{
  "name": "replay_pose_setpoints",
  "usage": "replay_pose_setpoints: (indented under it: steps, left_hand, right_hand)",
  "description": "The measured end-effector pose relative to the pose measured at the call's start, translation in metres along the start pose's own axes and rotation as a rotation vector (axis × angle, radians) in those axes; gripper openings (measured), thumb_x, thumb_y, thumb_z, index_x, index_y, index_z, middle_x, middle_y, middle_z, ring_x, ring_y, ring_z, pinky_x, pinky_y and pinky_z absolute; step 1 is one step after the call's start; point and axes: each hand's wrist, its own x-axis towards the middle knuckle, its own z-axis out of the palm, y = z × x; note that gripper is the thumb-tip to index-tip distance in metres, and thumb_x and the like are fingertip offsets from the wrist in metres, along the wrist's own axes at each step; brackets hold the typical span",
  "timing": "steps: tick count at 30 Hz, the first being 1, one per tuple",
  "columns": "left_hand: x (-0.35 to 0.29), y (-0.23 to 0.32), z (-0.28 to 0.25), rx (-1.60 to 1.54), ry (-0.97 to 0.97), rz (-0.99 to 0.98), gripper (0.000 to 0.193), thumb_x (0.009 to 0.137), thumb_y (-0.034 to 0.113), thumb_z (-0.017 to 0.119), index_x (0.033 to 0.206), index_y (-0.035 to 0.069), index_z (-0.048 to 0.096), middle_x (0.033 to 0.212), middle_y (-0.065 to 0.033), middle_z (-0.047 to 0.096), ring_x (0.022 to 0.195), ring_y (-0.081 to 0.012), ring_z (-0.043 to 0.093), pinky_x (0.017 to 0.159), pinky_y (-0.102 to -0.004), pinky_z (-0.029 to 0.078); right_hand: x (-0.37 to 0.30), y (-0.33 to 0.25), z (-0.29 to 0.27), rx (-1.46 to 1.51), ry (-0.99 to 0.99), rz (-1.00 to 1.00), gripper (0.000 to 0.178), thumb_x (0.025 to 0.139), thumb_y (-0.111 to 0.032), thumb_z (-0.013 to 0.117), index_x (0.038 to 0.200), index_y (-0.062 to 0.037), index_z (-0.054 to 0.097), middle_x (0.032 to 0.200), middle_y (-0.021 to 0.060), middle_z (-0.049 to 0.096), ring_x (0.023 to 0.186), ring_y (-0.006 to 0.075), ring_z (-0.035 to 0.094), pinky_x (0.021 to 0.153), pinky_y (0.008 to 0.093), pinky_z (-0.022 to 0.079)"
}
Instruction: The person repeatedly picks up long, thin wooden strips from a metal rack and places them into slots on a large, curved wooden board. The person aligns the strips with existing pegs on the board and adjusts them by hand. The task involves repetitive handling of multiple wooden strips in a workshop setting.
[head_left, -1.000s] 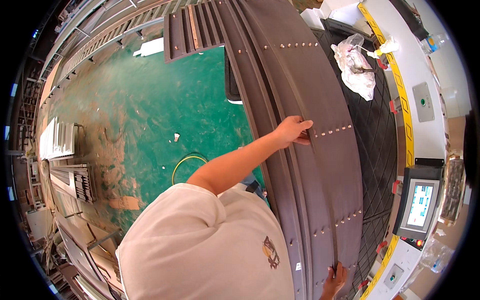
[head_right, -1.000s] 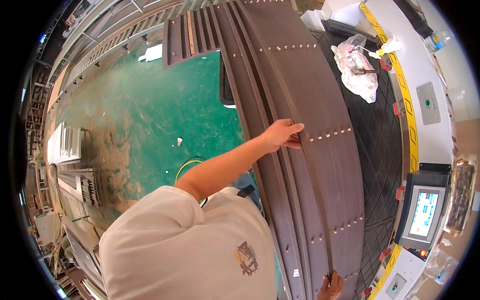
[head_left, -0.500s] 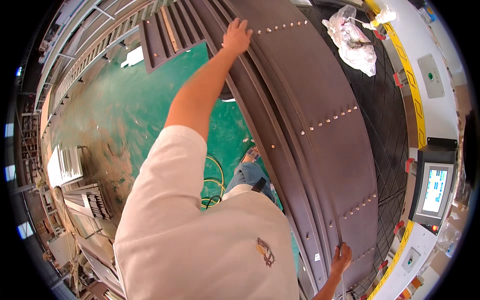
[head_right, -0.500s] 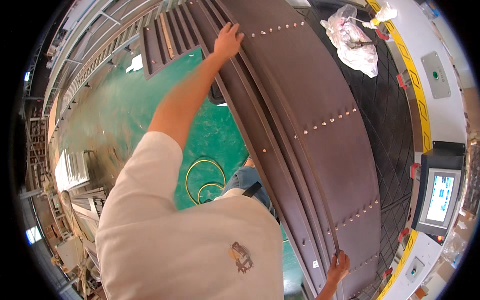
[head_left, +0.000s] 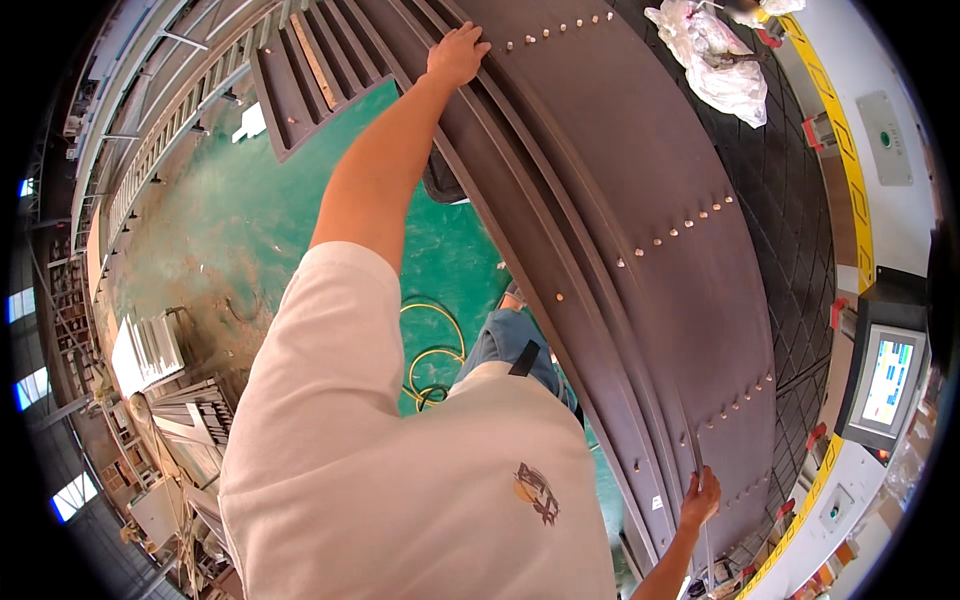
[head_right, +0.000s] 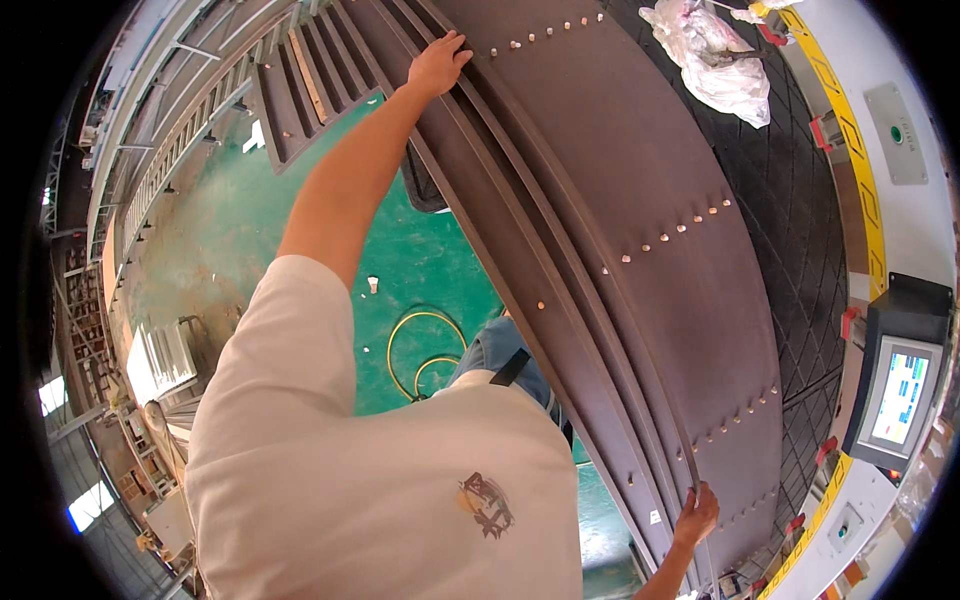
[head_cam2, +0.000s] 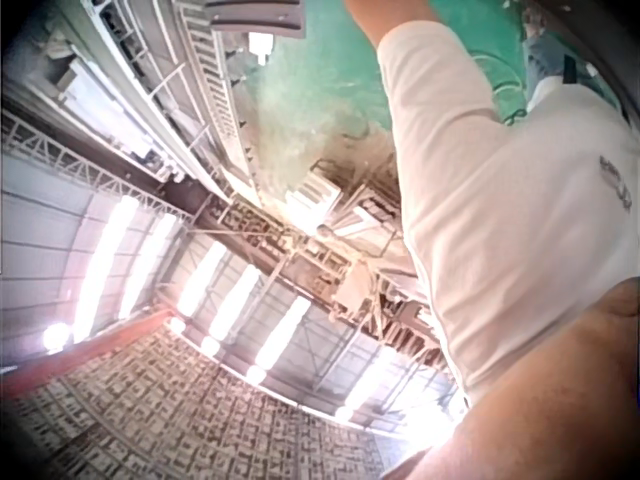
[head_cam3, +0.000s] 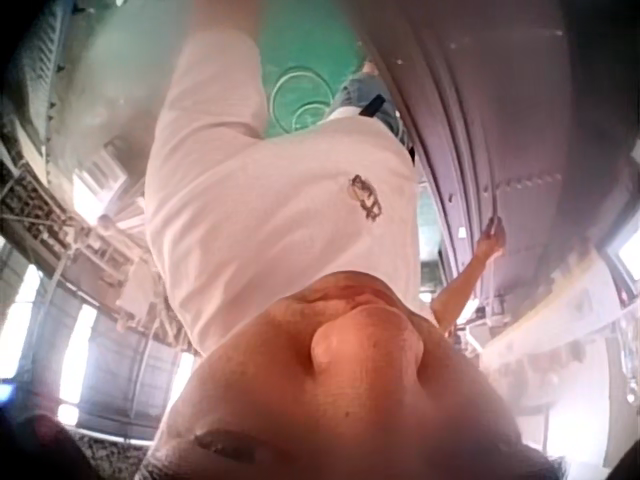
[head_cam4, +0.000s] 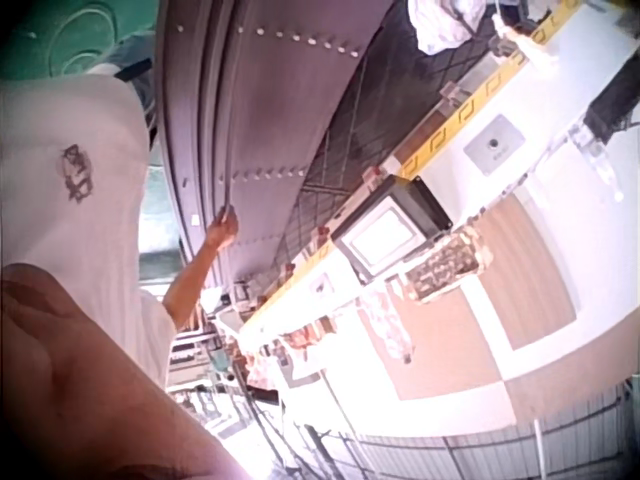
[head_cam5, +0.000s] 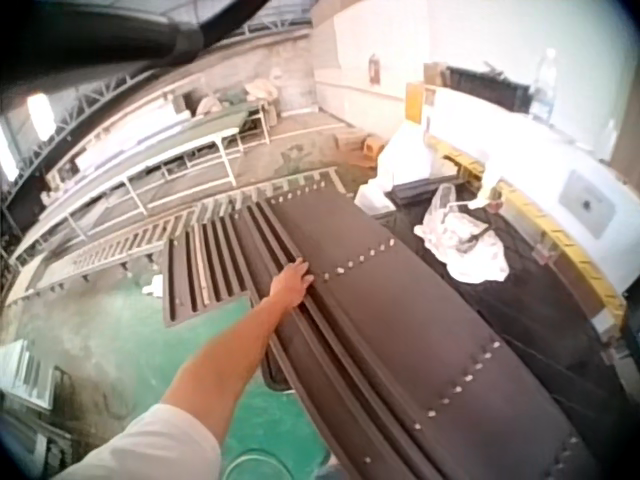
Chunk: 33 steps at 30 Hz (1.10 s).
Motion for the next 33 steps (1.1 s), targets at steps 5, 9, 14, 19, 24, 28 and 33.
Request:
replay_pose_setpoints:
  steps: [5, 9, 14, 19, 24, 28, 33]
  left_hand:
    - [0.014, 0.025, 0.010, 0.027, -0.053, 0.051, 0.050, 0.104, 0.043, 0.046, 0.143, 0.013, 0.051, 0.154, -0.0077, 0.046, 0.139, -0.0295, 0.045, 0.112, -0.0453, 0.041]
    - [0.030, -0.061, 0.034, 0.045, 0.041, 0.178, 0.053, 0.102, 0.044, 0.047, 0.144, 0.012, 0.052, 0.154, -0.0104, 0.045, 0.139, -0.0313, 0.045, 0.112, -0.0459, 0.039]
    - [0.024, 0.004, 0.035, -0.022, -0.029, 0.082, 0.065, 0.098, 0.054, 0.048, 0.146, 0.010, 0.050, 0.157, -0.0109, 0.041, 0.140, -0.0341, 0.044, 0.115, -0.0447, 0.037]
    - [0.018, 0.004, 0.009, 0.021, -0.035, 0.050, 0.081, 0.092, 0.068, 0.050, 0.148, 0.010, 0.049, 0.158, -0.0097, 0.040, 0.141, -0.0334, 0.044, 0.115, -0.0444, 0.037]
    - [0.013, 0.006, 0.001, 0.052, -0.060, 0.057, 0.088, 0.089, 0.073, 0.052, 0.147, 0.007, 0.049, 0.158, -0.0116, 0.040, 0.141, -0.0333, 0.044, 0.115, -0.0443, 0.037]
    - [0.013, 0.003, 0.006, 0.063, -0.035, 0.090, 0.088, 0.089, 0.073, 0.052, 0.147, 0.007, 0.049, 0.157, -0.0121, 0.041, 0.140, -0.0339, 0.044, 0.114, -0.0444, 0.037]
    - [0.013, 0.016, 0.008, 0.093, -0.034, 0.099, 0.083, 0.090, 0.073, 0.050, 0.142, 0.008, 0.053, 0.147, -0.0149, 0.051, 0.134, -0.0368, 0.049, 0.108, -0.0472, 0.042]
  right_hand:
    - [-0.017, 0.017, 0.018, -0.006, 0.083, -0.049, 0.032, 0.094, -0.026, 0.067, 0.118, -0.0052, 0.067, 0.108, 0.0168, 0.069, 0.099, 0.0396, 0.064, 0.084, 0.0500, 0.050]
    - [0.015, 0.019, 0.023, -0.033, 0.042, -0.053, 0.033, 0.093, -0.026, 0.068, 0.119, -0.0067, 0.067, 0.109, 0.0173, 0.070, 0.098, 0.0393, 0.065, 0.084, 0.0504, 0.050]
    - [0.000, 0.010, 0.013, -0.038, -0.047, 0.068, 0.031, 0.091, -0.024, 0.070, 0.117, -0.0070, 0.068, 0.104, 0.0170, 0.070, 0.095, 0.0394, 0.065, 0.083, 0.0491, 0.051]
    - [0.016, -0.003, 0.014, -0.034, -0.046, 0.019, 0.029, 0.089, -0.022, 0.071, 0.115, -0.0082, 0.068, 0.099, 0.0168, 0.069, 0.091, 0.0396, 0.065, 0.081, 0.0487, 0.051]
    - [0.015, -0.007, 0.025, -0.056, -0.036, 0.028, 0.028, 0.090, -0.024, 0.069, 0.114, -0.0099, 0.066, 0.104, 0.0137, 0.068, 0.095, 0.0371, 0.064, 0.080, 0.0484, 0.051]
    - [0.016, -0.007, 0.033, -0.036, -0.043, 0.033, 0.028, 0.090, -0.024, 0.069, 0.114, -0.0105, 0.065, 0.106, 0.0118, 0.067, 0.098, 0.0357, 0.063, 0.081, 0.0477, 0.052]
    - [0.010, -0.010, 0.048, -0.055, -0.134, 0.163, 0.025, 0.092, -0.023, 0.065, 0.114, -0.0109, 0.066, 0.111, 0.0112, 0.066, 0.104, 0.0336, 0.063, 0.084, 0.0472, 0.053]
